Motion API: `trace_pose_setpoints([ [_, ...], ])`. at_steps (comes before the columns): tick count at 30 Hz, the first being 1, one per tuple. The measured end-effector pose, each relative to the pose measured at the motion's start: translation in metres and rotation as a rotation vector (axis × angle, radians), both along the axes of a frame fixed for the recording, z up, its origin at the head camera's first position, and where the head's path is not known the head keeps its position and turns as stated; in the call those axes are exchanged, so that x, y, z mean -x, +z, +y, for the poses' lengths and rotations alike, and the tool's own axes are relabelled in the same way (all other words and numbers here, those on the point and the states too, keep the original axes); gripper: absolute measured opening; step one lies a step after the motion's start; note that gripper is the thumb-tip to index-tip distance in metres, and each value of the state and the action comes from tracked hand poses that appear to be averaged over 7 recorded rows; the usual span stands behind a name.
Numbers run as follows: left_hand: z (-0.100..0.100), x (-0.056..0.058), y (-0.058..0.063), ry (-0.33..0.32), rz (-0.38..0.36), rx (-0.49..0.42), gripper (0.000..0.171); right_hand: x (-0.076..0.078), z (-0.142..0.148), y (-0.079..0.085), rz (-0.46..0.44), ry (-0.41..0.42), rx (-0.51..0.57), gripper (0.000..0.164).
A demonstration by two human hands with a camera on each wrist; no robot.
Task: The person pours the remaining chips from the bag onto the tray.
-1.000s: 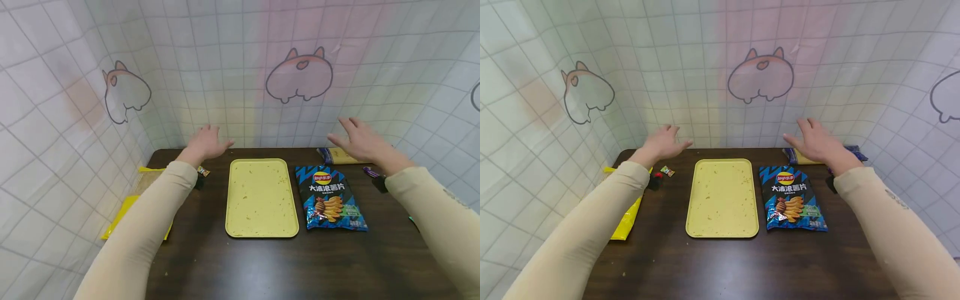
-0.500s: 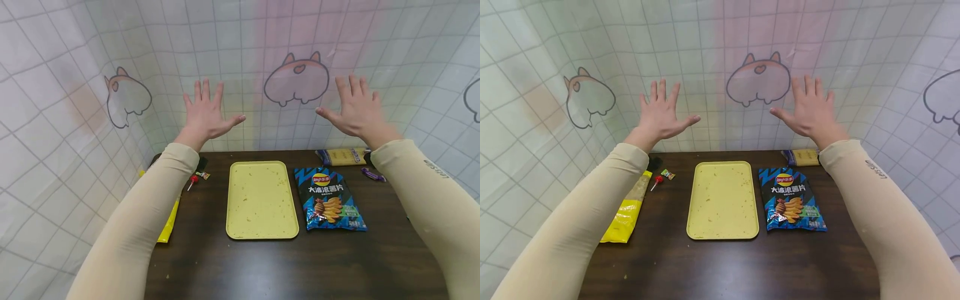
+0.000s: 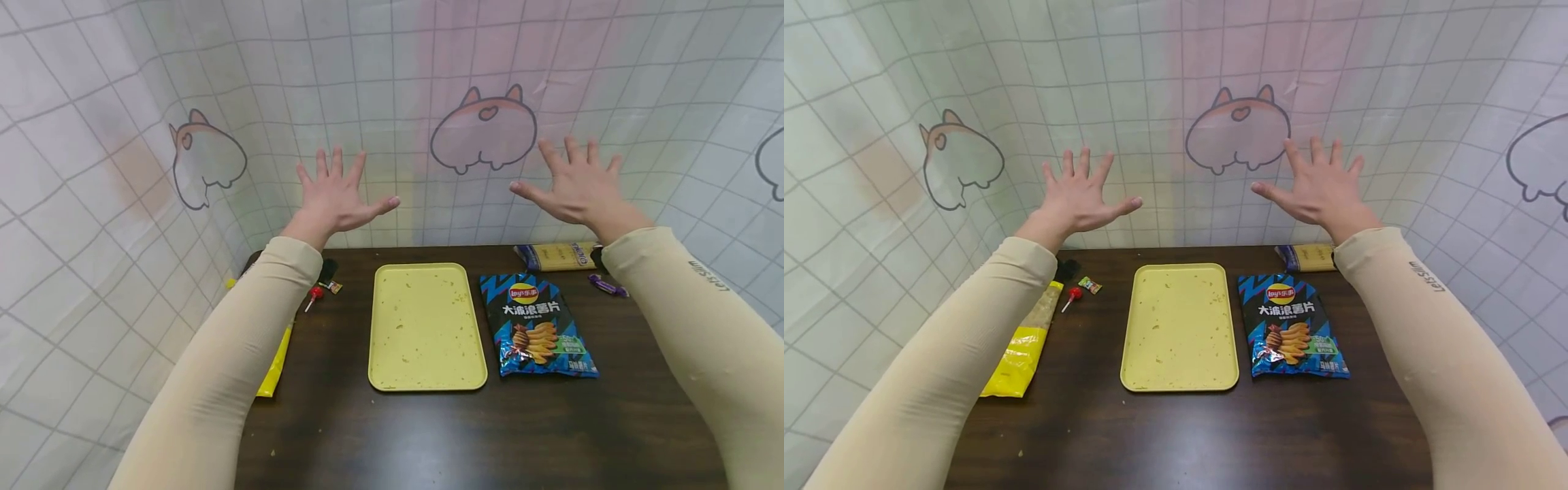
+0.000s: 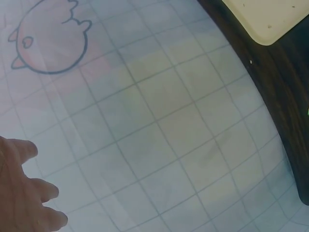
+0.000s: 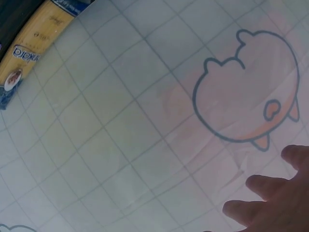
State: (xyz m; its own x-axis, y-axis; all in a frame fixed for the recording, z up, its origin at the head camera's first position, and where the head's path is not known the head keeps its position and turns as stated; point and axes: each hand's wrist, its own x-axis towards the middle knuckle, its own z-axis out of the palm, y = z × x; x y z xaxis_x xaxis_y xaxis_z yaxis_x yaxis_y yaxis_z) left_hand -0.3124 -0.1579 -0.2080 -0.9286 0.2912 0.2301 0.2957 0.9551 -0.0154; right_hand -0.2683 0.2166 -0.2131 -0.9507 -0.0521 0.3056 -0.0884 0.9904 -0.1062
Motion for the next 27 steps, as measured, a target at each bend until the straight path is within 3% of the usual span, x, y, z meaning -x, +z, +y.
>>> trace_pose_setpoints([
  [4,-0.005,-0.001,0.0,0.02,0.008,0.008,0.106,0.006,-0.004,-0.001,0.001,0.016,0.002,0.106],
  [7,-0.002,-0.001,-0.012,0.045,0.011,0.031,0.106,0.007,-0.001,-0.012,0.002,0.032,0.003,0.104],
  [12,0.02,0.004,-0.039,0.029,-0.001,0.023,0.105,-0.001,0.021,-0.038,-0.013,0.033,0.01,0.102],
  [17,0.047,0.011,-0.051,-0.025,-0.024,0.019,0.104,-0.02,0.05,-0.058,-0.017,-0.025,0.026,0.101],
  [21,0.053,0.013,-0.044,-0.025,-0.039,0.033,0.103,-0.025,0.056,-0.051,0.015,-0.047,0.011,0.101],
  [27,0.035,0.012,-0.008,-0.039,-0.001,0.025,0.107,-0.02,0.044,-0.012,0.032,-0.063,0.005,0.103],
])
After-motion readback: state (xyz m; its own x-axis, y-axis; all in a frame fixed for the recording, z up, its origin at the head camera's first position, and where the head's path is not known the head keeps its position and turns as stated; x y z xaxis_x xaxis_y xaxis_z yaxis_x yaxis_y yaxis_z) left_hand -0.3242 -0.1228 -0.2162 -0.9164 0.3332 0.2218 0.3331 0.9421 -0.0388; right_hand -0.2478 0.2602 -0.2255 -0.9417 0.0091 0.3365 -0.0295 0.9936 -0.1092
